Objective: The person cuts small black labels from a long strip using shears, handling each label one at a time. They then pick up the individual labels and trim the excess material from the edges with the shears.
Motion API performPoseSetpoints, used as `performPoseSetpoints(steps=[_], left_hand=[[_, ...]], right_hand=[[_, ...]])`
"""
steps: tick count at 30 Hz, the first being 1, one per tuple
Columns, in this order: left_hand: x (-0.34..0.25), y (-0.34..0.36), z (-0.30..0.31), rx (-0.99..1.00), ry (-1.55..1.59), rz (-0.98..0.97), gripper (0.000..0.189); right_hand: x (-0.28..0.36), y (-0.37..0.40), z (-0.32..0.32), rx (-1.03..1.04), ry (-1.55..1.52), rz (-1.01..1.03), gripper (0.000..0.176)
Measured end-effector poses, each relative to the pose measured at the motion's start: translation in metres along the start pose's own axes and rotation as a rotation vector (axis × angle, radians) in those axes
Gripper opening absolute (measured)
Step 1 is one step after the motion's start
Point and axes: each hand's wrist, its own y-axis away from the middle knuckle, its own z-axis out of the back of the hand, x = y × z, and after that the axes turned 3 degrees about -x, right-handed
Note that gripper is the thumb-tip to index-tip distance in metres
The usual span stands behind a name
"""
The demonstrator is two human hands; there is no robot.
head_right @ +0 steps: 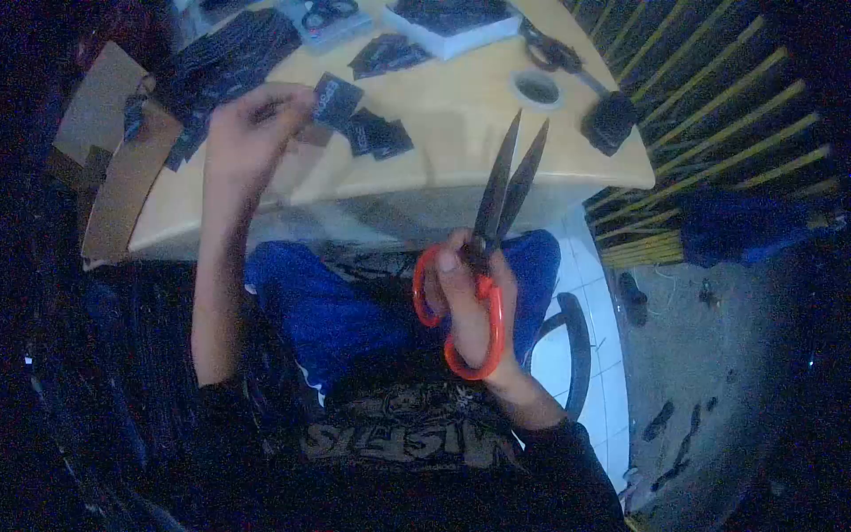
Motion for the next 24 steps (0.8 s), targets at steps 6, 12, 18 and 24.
performPoseSetpoints(steps=[6,12,18,24], left_hand=[[0.044,-0.104,-0.018,0.254,-0.099,0.087,0.024],[0.042,-0.100,-0.012,-0.102,-0.554,-0.262,0.028],[0.018,-0.006,-0.018,0.168,-0.387,-0.462,0.030],[0.029,0.009,-0.033,0.116,-0.400,-0.489,0.026]], right_hand=[[-0.006,0.011,0.020,-0.156,0.110,-0.115,0.013],[-0.008,0.015,0.035,-0.215,0.132,-0.130,0.011],[-0.022,0.016,0.045,-0.279,0.167,-0.191,0.015],[-0.024,0.018,0.043,-0.196,0.134,-0.251,0.015]])
